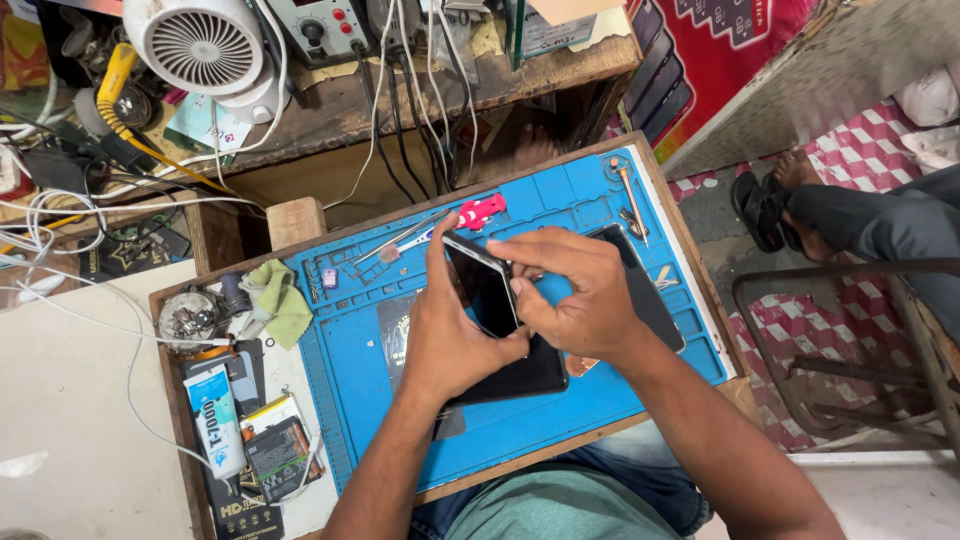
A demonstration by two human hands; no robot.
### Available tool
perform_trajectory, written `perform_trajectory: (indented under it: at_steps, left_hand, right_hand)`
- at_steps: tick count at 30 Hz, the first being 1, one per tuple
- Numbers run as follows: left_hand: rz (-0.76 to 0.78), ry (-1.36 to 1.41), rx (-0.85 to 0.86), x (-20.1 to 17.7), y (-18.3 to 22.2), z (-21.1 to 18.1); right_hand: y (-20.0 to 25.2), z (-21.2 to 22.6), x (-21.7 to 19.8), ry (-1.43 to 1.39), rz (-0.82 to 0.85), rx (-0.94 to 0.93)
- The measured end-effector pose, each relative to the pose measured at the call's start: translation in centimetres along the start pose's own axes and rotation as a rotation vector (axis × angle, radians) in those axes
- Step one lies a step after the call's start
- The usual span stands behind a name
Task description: The person disassembles a smartphone, removes the back cover, and connects a charging cable to the internal components. They then reassemble the device and test the screen by pressing buttons.
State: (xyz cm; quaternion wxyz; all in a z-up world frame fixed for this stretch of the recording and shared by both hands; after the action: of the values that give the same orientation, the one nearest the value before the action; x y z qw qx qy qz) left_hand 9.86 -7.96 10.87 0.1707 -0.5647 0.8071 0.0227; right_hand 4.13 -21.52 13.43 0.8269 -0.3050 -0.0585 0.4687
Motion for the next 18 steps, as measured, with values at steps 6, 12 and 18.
perform_trajectory:
  at_steps: [6,12,18]
  left_hand:
    - [0.016,0.035,-0.017,0.1,0.0,0.7]
    - [-0.009,-0.009,0.039,0.1,0.3,0.0]
    - [-0.008,-0.097,0.021,0.3,0.5,0.4]
  right_hand:
    - [-0.1,0.3,0.1,0.034,-0.019,0.0]
    - [-0.5,0.8,-0.2,0.038,-0.014,-0.028]
    - [-0.2,0.1,-0.9,0.024,0.047,0.1]
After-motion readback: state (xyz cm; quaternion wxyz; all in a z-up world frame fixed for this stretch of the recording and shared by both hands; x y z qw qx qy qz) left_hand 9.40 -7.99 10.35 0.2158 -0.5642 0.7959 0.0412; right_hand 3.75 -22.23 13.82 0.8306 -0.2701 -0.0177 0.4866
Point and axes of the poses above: each hand's wrist, its own y-axis away from the middle knuckle, its own x-axis out of the palm, z = x × y, the point moved 7 cm from there along -y, towards the middle knuckle, and after that the axes turned 15 degrees about -z, right-handed, at the moved point
